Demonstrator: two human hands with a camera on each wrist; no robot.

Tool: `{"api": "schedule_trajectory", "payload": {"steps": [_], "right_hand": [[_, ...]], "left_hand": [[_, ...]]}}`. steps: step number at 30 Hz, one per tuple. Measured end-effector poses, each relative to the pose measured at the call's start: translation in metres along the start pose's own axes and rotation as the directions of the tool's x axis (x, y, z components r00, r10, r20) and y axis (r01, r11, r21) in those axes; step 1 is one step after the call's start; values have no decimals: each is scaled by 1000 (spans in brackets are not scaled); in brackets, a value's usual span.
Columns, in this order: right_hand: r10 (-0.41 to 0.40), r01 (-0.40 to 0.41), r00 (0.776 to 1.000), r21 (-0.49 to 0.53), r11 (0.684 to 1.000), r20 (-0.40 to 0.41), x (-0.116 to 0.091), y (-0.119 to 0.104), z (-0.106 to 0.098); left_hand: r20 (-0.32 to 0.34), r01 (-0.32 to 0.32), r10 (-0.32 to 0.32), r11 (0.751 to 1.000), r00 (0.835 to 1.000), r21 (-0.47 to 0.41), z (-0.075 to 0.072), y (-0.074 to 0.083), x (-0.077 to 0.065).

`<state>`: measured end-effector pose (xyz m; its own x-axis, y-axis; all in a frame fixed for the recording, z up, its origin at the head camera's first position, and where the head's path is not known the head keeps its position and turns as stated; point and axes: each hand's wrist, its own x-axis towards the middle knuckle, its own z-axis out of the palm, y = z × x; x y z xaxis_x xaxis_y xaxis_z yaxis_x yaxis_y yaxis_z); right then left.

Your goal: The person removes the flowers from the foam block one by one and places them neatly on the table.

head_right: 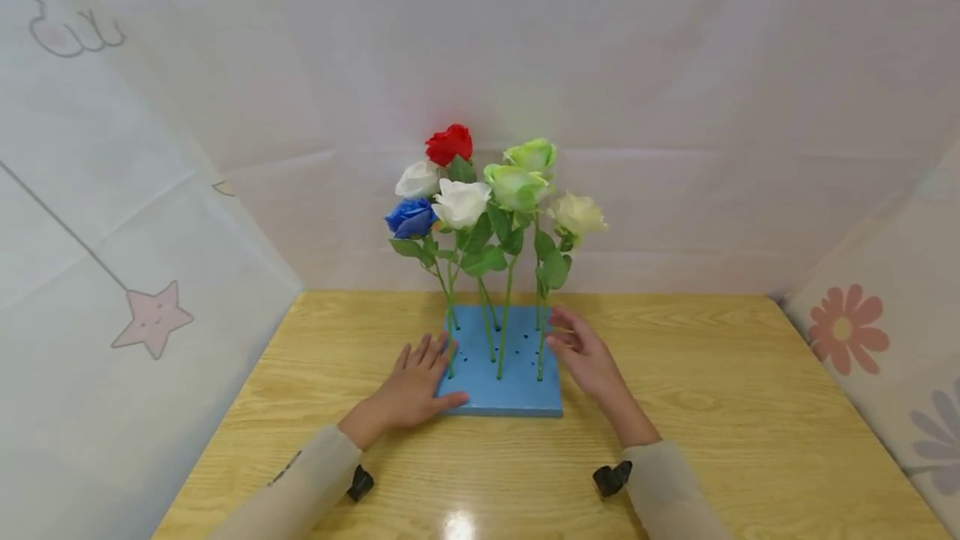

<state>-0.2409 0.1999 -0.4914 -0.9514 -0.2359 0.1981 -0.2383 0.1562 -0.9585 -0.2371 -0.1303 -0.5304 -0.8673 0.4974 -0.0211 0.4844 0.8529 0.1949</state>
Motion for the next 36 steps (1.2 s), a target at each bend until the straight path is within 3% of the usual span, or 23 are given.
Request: {"api": "schedule_trajectory", "payload": {"steps": [17, 28, 36], "right_hand": [[63, -63, 998, 16, 998, -1, 2, 0, 7], [104, -112, 993, 152, 982, 59, 5, 9, 9], [170, -174, 984, 122, 977, 44, 7, 7, 11]], "left_hand": [[51, 50, -50, 999, 997, 5, 7, -2, 3], [62, 44, -44, 999, 997, -5, 4, 0, 2], [66, 50, -50, 999, 997, 8, 2, 1, 1]]}}
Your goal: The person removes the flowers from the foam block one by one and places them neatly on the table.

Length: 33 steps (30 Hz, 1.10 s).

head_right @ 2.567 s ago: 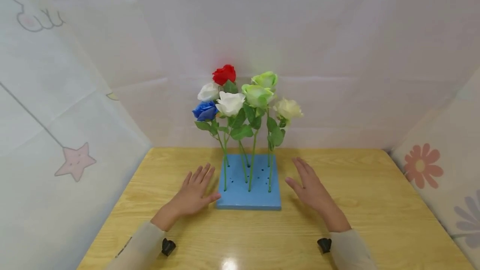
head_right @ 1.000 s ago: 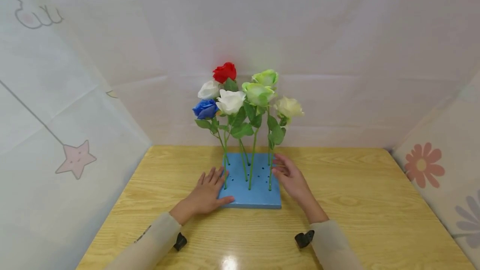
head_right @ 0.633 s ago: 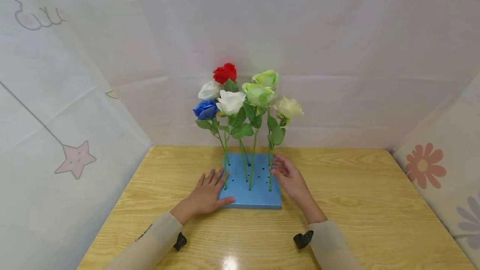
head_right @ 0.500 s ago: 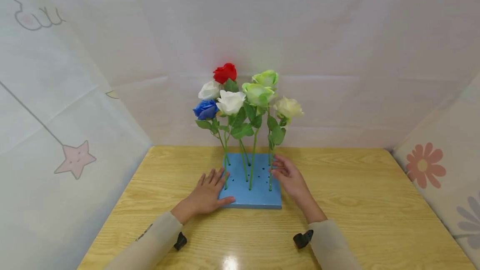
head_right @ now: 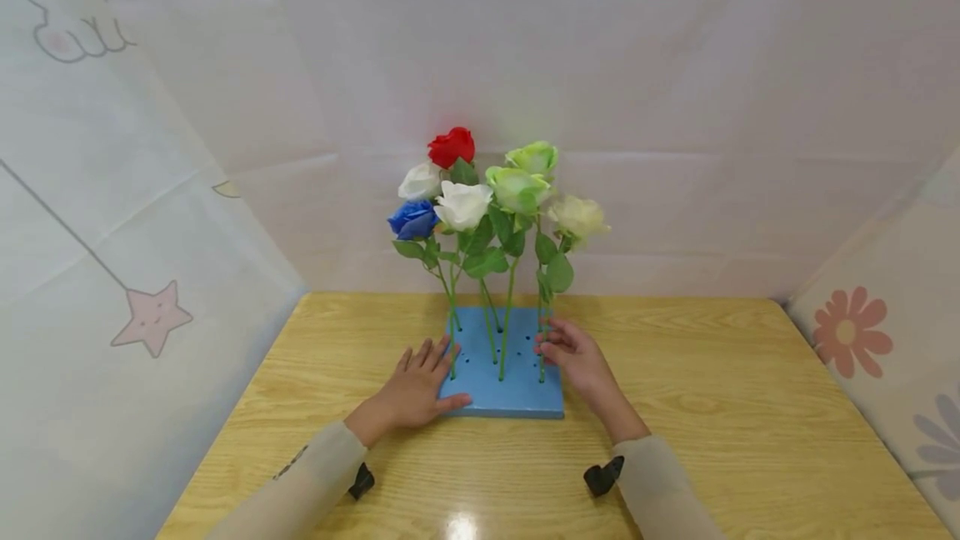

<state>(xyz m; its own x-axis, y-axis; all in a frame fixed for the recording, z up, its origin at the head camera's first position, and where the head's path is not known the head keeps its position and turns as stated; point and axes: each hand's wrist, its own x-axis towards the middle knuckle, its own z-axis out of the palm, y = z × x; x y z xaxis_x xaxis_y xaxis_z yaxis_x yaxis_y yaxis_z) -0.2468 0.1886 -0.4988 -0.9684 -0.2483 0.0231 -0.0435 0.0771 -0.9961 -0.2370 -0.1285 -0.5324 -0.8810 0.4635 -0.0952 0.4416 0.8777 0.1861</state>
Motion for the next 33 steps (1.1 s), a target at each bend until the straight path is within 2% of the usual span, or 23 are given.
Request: {"api": "schedule_trajectory", "payload": {"steps": [8, 17, 27, 33], "right_hand": [[29, -29, 999, -16, 999, -32, 1, -1, 3], [10, -12, 998, -43, 999, -57, -2, -6, 6], [0, -4, 996, -50, 999, -92, -6, -12, 6], [-69, 65, 989, -37, 997, -131, -8, -21, 4]], "left_hand": [[-5, -9, 9, 1000, 1000, 7, 0, 0, 0], [-3, -13, 13, 1000, 1000, 14, -5, 3, -2], [7, -1, 1, 1000, 1000, 9, -2, 2, 0], [19, 7, -7, 1000, 1000, 15, -5, 3, 0]]}}
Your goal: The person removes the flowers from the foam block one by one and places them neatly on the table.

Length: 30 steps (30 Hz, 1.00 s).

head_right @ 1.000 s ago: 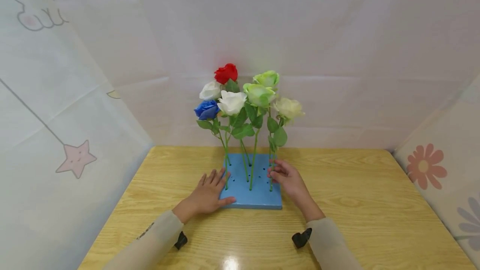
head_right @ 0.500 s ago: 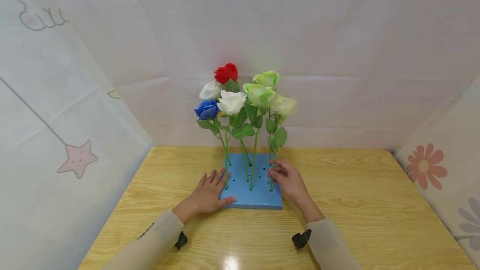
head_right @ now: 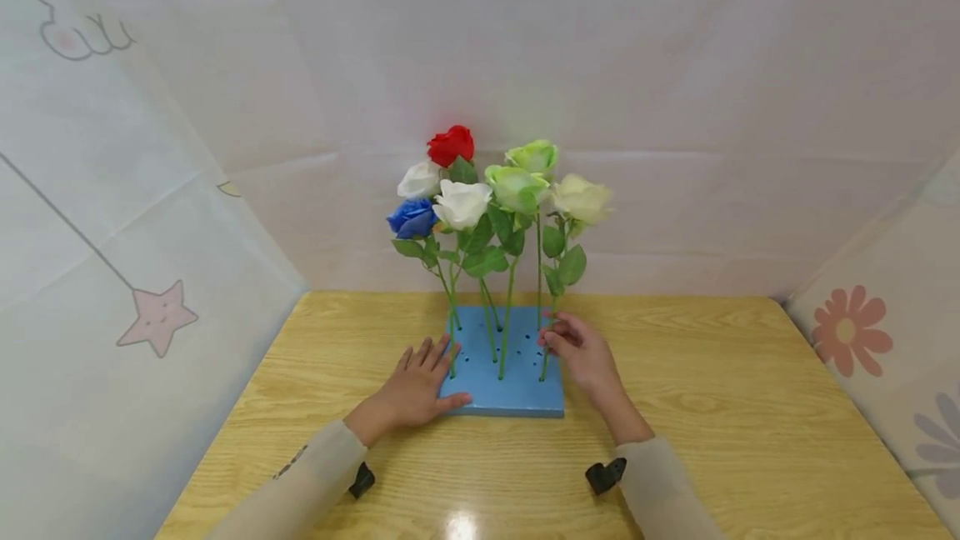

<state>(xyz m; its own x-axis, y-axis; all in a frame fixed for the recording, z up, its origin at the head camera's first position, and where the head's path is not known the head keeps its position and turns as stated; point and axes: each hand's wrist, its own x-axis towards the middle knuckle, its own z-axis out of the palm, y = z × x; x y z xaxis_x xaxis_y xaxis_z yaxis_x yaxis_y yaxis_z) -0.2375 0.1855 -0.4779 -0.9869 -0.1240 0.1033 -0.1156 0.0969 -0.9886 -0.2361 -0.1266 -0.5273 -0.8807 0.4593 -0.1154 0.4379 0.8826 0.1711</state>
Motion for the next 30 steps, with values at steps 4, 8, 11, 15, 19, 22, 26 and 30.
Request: {"api": "schedule_trajectory", "payload": {"steps": [4, 8, 11, 15, 19, 22, 26, 30], "right_hand": [[-42, 42, 999, 10, 999, -2, 0, -4, -5], [-68, 68, 998, 20, 998, 1, -1, -7, -11], [-84, 84, 996, 12, 996, -1, -3, -10, -16], [-108, 108, 994, -21, 994, -4, -5, -12, -23], [-112, 112, 994, -29, 993, -1, -7, -11, -30], [-100, 100, 995, -24, 995, -8, -10, -10, -36], [-100, 100, 995, -21, 995, -17, -14, -9, -43], [-102, 101, 995, -19, 995, -20, -18, -11, -49]], "left_hand": [[-4, 1, -1, 1000, 1000, 12, -1, 0, 0], [-7, -2, 2, 1000, 1000, 12, -1, -1, 1], [-3, 0, 0, 1000, 1000, 10, -1, 0, 0], [-2, -3, 3, 1000, 1000, 9, 0, 0, -1], [-12, -11, 11, 1000, 1000, 9, 1, -1, 0], [-14, -13, 13, 1000, 1000, 19, 3, -2, 0], [-15, -11, 12, 1000, 1000, 27, 4, -3, 1], [-18, -8, 8, 1000, 1000, 25, 4, -3, 2]]}}
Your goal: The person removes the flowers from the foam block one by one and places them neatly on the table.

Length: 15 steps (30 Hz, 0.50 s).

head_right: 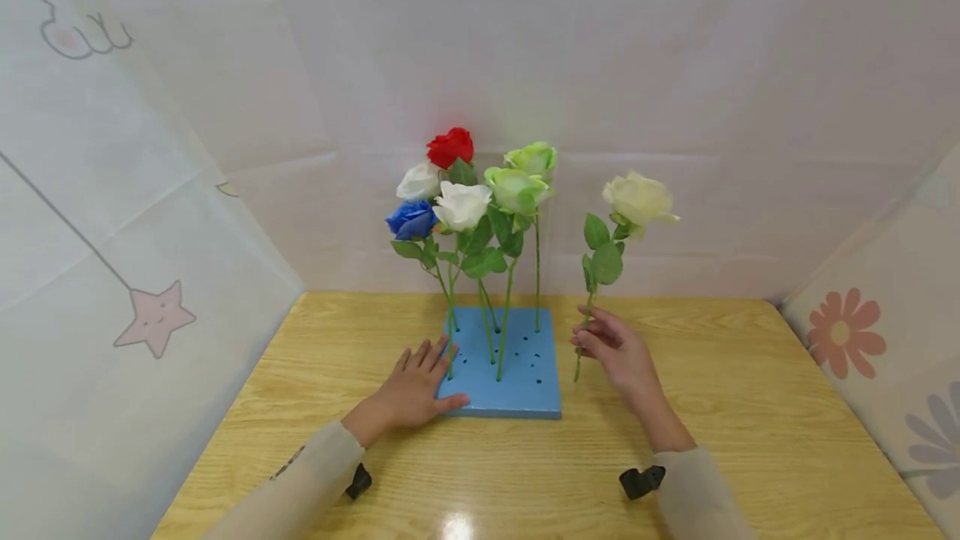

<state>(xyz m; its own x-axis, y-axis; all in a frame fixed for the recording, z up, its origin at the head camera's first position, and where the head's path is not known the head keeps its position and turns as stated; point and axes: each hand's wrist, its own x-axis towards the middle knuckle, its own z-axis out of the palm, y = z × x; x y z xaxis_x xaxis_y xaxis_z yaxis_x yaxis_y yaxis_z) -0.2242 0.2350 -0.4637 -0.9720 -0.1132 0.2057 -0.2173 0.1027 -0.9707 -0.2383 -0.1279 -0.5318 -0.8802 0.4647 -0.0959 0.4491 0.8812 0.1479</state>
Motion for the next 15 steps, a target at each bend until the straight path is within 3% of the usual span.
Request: {"api": "schedule_trajectory", "payload": {"steps": [15], "right_hand": [[72, -70, 997, -110, 991, 13, -19, 8, -30]], "left_hand": [[3, -5, 5, 1000, 1000, -23, -2, 1, -2]]}}
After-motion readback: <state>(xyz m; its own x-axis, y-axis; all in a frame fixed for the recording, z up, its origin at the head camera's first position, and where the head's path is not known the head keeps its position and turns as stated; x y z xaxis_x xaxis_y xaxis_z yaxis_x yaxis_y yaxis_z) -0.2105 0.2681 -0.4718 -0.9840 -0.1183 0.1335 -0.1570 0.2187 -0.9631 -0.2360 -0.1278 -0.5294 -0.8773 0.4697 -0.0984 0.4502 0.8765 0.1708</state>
